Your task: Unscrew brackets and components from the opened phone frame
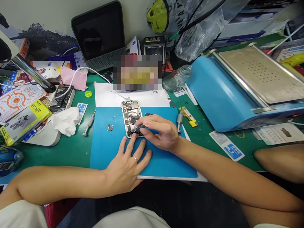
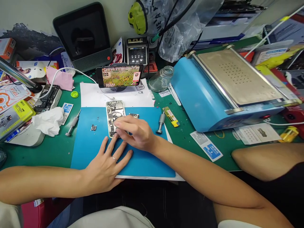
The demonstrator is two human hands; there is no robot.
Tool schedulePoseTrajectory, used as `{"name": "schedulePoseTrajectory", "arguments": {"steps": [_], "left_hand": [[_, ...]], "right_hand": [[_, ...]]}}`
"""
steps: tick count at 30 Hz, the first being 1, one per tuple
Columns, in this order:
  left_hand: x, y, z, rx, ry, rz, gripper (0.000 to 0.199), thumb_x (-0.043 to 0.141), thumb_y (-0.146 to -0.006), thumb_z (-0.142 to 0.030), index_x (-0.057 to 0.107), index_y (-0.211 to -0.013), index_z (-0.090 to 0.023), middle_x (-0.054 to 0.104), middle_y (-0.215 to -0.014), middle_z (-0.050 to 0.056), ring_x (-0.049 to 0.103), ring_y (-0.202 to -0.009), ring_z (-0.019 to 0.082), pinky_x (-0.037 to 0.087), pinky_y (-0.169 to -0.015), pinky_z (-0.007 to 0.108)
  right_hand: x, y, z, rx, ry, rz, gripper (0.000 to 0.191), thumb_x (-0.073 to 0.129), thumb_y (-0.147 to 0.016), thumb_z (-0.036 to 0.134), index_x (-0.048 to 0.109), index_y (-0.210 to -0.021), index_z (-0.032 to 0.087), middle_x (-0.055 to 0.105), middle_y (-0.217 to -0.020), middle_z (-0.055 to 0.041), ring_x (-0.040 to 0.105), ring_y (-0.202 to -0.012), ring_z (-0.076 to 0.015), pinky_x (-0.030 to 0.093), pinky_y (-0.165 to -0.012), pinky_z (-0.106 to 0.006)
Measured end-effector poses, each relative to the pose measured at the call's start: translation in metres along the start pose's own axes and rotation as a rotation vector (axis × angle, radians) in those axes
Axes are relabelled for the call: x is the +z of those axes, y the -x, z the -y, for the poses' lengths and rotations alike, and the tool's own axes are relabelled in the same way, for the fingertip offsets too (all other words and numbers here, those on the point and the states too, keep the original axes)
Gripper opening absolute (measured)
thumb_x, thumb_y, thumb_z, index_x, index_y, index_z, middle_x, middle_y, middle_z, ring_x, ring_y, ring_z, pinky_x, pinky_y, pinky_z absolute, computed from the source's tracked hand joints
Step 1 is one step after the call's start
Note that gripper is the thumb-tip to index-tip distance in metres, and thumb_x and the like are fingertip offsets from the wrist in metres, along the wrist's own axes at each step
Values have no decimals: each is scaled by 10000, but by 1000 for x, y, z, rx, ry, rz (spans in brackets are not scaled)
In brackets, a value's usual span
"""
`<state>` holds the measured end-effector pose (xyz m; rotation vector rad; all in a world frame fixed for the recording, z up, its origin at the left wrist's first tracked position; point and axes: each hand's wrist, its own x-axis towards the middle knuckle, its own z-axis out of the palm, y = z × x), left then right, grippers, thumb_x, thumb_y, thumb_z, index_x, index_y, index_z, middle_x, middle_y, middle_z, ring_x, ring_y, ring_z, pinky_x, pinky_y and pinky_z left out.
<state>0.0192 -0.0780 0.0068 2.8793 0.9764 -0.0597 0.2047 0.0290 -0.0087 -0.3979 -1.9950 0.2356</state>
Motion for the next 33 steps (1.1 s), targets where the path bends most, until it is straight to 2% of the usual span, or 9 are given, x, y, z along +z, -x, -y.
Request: {"name": "schedulePoseTrajectory", "arguments": {"steps": [5,10,13,18,23,27,33], "left_hand": [[-1,-1,0,-8,29,30,833,586,-901,-575,322,-1550,-125,294,-1608,238,210,-1474,548,205,-1148,683],[-6,-3,1,4,20,49,843,602,-893,-568,323,-1541,-107,314,-1592,254,254,-1459,543,244,-1140,675],[-7,-3,0,7,11,51,849,601,-893,-571,318,-1540,-100,337,-1580,254,273,-1451,536,254,-1137,674],[-6,-2,0,13,0,46,857,594,-893,-578,311,-1545,-98,326,-1586,256,245,-1456,550,248,-1128,684],[-5,-3,2,21,6,46,822,561,-915,-572,319,-1544,-101,275,-1613,257,215,-1469,555,236,-1125,688],[-6,-3,2,18,23,58,813,565,-915,-566,322,-1549,-117,298,-1611,239,215,-1471,553,234,-1126,693],[-6,-3,2,18,29,62,828,580,-906,-563,321,-1549,-110,269,-1621,246,192,-1479,557,216,-1137,695]], "right_hand": [[4,3,0,-48,10,1,651,713,-832,60,422,-1388,231,742,-949,-60,735,-833,-175,636,-679,-289],[8,2,3,-61,-20,28,595,614,-863,7,409,-1395,180,730,-971,-92,736,-903,-184,650,-729,-316],[9,1,3,-48,-37,43,554,640,-869,43,430,-1365,173,728,-986,-102,735,-937,-189,655,-744,-316],[7,-1,1,0,-36,31,565,659,-873,59,425,-1362,220,731,-1005,-78,740,-926,-176,651,-738,-305],[5,1,-3,54,-62,-13,605,615,-869,49,414,-1405,246,739,-1030,-82,743,-942,-194,654,-749,-361],[3,3,-5,62,-85,-25,650,683,-846,60,428,-1411,255,740,-1037,-84,740,-956,-202,656,-743,-358],[2,2,-4,53,-67,-27,649,638,-841,40,429,-1418,251,740,-1059,-88,739,-965,-207,654,-755,-363]]}}
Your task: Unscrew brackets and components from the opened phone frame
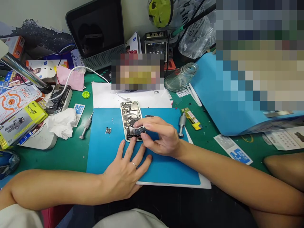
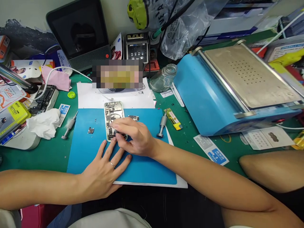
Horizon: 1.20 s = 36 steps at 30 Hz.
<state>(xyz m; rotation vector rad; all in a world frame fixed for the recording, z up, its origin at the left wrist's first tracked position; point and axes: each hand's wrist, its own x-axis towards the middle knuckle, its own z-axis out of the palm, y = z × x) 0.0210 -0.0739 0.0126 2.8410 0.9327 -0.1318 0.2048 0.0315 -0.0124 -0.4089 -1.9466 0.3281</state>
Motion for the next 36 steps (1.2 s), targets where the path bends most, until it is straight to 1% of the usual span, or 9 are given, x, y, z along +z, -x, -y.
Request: {"name": "schedulePoseTrajectory", "arguments": {"steps": [4,8,12,17,21,25,29,33,36], "left_hand": [[-1,0,0,0,5,-2,813,575,-909,-561,330,-1543,-115,297,-1610,241,206,-1476,552,217,-1139,694],[-2,0,1,0,2,8,816,580,-907,-559,332,-1542,-110,286,-1615,244,205,-1475,555,216,-1139,694],[-2,0,1,4,-5,14,834,581,-905,-560,313,-1555,-112,289,-1615,240,197,-1478,553,223,-1134,694],[0,-1,0,10,-15,7,839,591,-898,-549,314,-1551,-101,281,-1616,246,208,-1469,560,239,-1128,696],[1,-1,-1,6,-12,-2,842,597,-895,-556,317,-1550,-107,301,-1609,235,210,-1467,559,245,-1128,695],[1,-1,-1,1,-4,-4,866,631,-870,-564,327,-1544,-113,295,-1611,232,202,-1472,556,232,-1139,694],[0,-1,-1,0,0,1,858,629,-875,-561,327,-1542,-114,296,-1610,230,207,-1474,546,240,-1141,686],[1,-1,-1,0,-2,-7,851,623,-881,-558,326,-1542,-111,291,-1612,230,197,-1475,547,230,-1144,688],[1,-1,-2,-1,-6,-12,859,627,-874,-560,325,-1542,-112,296,-1611,228,200,-1474,546,223,-1146,688]], "right_hand": [[0,-1,1,-16,27,1,669,693,-824,52,433,-1409,248,741,-1045,-84,740,-946,-199,650,-753,-340],[-1,-3,1,-19,35,2,630,645,-833,34,438,-1396,227,740,-1030,-92,742,-937,-209,646,-742,-347],[-3,-2,1,-2,50,23,642,706,-833,89,441,-1390,268,745,-1043,-69,745,-921,-201,653,-745,-337],[-4,-1,1,22,56,17,622,641,-845,61,448,-1401,263,743,-1058,-71,745,-931,-210,660,-766,-357],[-5,0,0,5,56,33,660,705,-833,92,441,-1415,260,743,-1044,-75,743,-933,-215,661,-748,-349],[-5,1,0,24,43,25,659,632,-832,32,446,-1424,252,746,-1046,-76,746,-961,-227,663,-781,-371],[-5,1,0,25,38,23,641,695,-829,88,467,-1399,274,753,-1042,-62,750,-950,-228,667,-755,-365],[-6,1,0,30,59,33,652,623,-839,41,443,-1420,278,746,-1038,-64,746,-960,-222,667,-774,-374],[-4,2,0,19,45,42,675,655,-828,47,437,-1433,255,741,-1044,-80,744,-957,-229,667,-771,-375]]}}
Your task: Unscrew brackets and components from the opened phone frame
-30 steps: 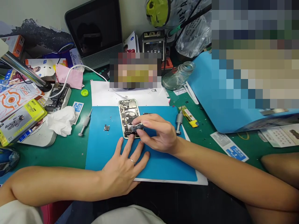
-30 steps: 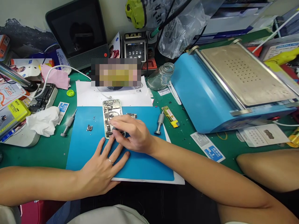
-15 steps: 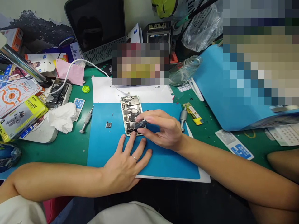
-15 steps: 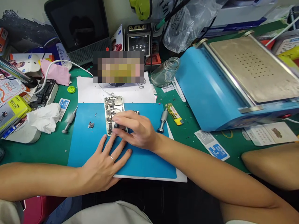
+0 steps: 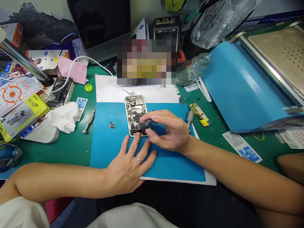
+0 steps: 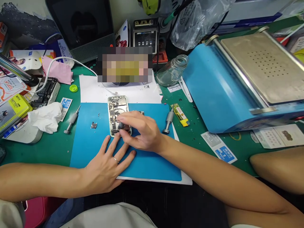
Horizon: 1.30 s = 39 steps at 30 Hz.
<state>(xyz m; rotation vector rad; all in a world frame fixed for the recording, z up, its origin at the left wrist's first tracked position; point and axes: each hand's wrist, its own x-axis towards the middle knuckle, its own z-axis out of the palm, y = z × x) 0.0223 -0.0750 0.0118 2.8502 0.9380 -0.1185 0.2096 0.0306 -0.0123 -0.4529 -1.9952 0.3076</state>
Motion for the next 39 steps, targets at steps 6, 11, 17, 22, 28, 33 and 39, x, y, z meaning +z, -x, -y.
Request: {"name": "schedulePoseTrajectory", "arguments": {"steps": [6,11,17,22,28,33,39], "left_hand": [[0,0,1,0,-17,7,846,602,-884,-568,319,-1546,-123,300,-1614,223,212,-1473,539,232,-1141,687],[-1,0,1,1,-22,0,854,618,-873,-567,331,-1542,-120,314,-1607,225,215,-1471,543,247,-1132,686],[0,0,1,7,-18,-11,856,628,-867,-565,341,-1538,-117,320,-1602,226,228,-1466,545,256,-1129,686],[1,0,1,7,-26,-11,863,626,-865,-572,337,-1542,-121,311,-1607,226,229,-1465,545,260,-1127,690],[-1,0,0,8,-26,-10,854,618,-874,-570,339,-1540,-116,322,-1600,229,237,-1462,545,266,-1124,690],[0,-1,1,3,-26,-11,857,628,-868,-570,344,-1539,-120,322,-1603,223,245,-1459,544,258,-1126,685],[1,-1,0,2,-22,-12,874,635,-861,-574,332,-1545,-122,314,-1608,217,228,-1466,537,247,-1134,682]], "right_hand": [[3,2,-1,59,-89,-30,731,676,-835,34,410,-1461,302,734,-1057,-52,751,-878,-200,663,-732,-359],[1,3,-1,70,-131,-66,779,683,-815,11,408,-1480,308,727,-1046,-55,749,-877,-214,665,-727,-387],[2,4,-1,65,-64,-26,749,670,-835,28,397,-1469,321,725,-1062,-55,746,-882,-202,666,-729,-372],[2,4,-1,67,-62,-20,763,664,-836,21,382,-1482,312,720,-1060,-57,742,-891,-200,668,-744,-368],[2,4,-1,65,-83,-8,787,675,-827,15,377,-1494,311,723,-1078,-67,746,-904,-212,669,-742,-378],[1,4,-1,77,-118,-26,795,684,-807,-6,413,-1488,301,722,-1057,-71,748,-885,-221,669,-721,-390],[2,6,0,95,-158,-25,787,679,-821,1,403,-1482,328,715,-1074,-57,746,-906,-211,682,-714,-375]]}}
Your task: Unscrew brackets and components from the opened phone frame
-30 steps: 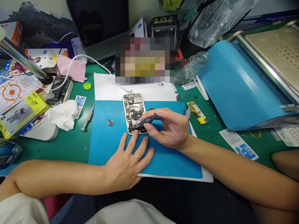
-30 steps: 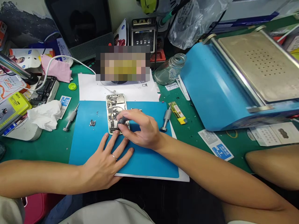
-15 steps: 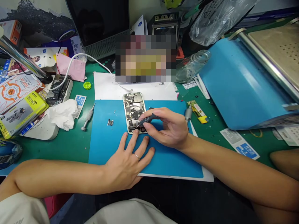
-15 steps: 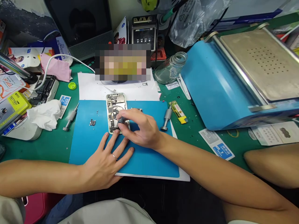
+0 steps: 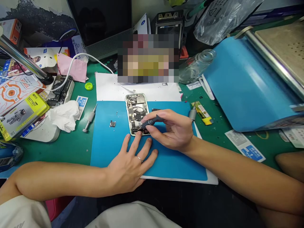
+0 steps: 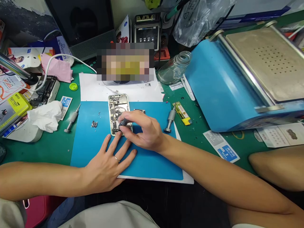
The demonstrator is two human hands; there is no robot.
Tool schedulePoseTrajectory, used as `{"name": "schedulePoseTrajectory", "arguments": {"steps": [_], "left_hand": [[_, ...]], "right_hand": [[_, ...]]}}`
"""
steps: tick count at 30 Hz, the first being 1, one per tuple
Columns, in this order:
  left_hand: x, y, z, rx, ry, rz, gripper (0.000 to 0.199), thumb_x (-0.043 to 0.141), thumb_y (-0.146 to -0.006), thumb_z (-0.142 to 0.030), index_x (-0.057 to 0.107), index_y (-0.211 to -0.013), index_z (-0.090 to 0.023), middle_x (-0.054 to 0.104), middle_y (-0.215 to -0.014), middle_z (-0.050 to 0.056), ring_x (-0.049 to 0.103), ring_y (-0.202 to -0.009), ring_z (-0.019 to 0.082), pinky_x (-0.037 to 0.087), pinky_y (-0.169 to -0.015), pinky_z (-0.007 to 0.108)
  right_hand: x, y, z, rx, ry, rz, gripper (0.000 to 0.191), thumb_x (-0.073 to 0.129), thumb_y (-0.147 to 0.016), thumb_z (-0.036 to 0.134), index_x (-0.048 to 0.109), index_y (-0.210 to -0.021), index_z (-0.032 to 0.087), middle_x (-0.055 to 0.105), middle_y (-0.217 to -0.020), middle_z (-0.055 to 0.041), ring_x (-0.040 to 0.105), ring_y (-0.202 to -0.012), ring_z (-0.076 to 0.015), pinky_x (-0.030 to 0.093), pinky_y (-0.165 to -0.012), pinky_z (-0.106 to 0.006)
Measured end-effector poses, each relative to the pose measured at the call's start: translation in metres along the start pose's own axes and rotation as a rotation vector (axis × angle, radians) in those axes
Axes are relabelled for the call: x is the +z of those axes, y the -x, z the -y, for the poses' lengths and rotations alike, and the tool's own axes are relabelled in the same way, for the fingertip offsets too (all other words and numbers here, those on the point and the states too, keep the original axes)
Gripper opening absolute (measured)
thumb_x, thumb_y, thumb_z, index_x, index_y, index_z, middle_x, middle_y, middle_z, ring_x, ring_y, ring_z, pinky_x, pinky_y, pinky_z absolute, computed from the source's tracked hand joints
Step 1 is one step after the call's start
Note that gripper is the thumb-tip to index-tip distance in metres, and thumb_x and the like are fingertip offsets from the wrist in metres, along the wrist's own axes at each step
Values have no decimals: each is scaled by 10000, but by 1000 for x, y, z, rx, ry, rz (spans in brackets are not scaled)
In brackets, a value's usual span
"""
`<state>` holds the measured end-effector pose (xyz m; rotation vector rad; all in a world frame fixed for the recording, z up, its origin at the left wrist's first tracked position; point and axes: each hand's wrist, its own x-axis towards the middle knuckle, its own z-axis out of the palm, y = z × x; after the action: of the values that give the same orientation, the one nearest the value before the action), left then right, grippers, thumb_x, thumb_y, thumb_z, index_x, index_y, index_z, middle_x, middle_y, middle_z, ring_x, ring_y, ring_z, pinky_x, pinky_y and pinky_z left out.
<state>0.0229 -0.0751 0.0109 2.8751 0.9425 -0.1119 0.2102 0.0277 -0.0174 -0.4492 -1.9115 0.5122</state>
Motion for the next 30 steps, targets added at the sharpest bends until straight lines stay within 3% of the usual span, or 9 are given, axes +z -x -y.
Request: {"name": "schedulePoseTrajectory", "arguments": {"steps": [8,13,15,17,18,20,25,30], "left_hand": [[2,1,1,3,-2,-5,875,628,-861,-588,333,-1543,-125,309,-1609,221,224,-1472,529,214,-1146,671],[-6,2,-1,49,-72,-117,775,543,-932,-599,422,-1482,-66,386,-1562,228,280,-1473,442,201,-1176,611],[-16,1,-2,112,-98,-206,585,509,-983,-484,530,-1376,-52,516,-1443,219,453,-1356,380,329,-1115,535],[-27,0,1,131,-100,-303,366,473,-1012,-354,634,-1178,-70,663,-1111,154,636,-995,274,471,-859,420],[-31,-1,3,79,-99,-330,305,468,-1015,-326,656,-1057,-91,654,-908,102,624,-796,225,455,-697,373],[-37,0,11,-80,-109,-342,256,486,-1009,-300,638,-870,-148,591,-747,44,574,-662,202,386,-567,345],[-26,9,27,-408,-26,-321,281,518,-1015,-407,659,-1001,-164,665,-919,59,653,-834,219,482,-681,328],[-18,10,26,-468,33,-300,253,553,-1010,-413,674,-1055,-195,679,-927,25,671,-830,193,477,-675,289]], "right_hand": [[1,2,0,22,-17,14,741,670,-847,28,396,-1465,330,705,-1105,-56,740,-953,-193,686,-722,-321],[3,1,1,36,-68,-19,757,669,-832,12,405,-1467,327,698,-1090,-40,726,-931,-168,674,-684,-275],[3,0,2,40,-86,-32,766,667,-824,1,403,-1469,318,700,-1079,-37,724,-930,-169,671,-683,-274],[4,0,3,39,-92,-49,763,672,-817,0,409,-1458,320,706,-1065,-29,724,-917,-167,667,-684,-274],[4,1,4,38,-95,-60,752,677,-816,6,416,-1447,322,708,-1060,-25,725,-906,-163,664,-679,-267],[5,1,6,31,-106,-69,721,682,-821,22,429,-1427,319,710,-1055,-21,725,-888,-154,660,-669,-252],[6,5,9,54,-183,-24,640,670,-844,48,455,-1390,303,698,-1038,-39,716,-895,-158,663,-666,-257],[8,5,12,9,-235,2,662,641,-867,37,410,-1418,320,681,-1056,-43,706,-925,-153,663,-662,-248]]}}
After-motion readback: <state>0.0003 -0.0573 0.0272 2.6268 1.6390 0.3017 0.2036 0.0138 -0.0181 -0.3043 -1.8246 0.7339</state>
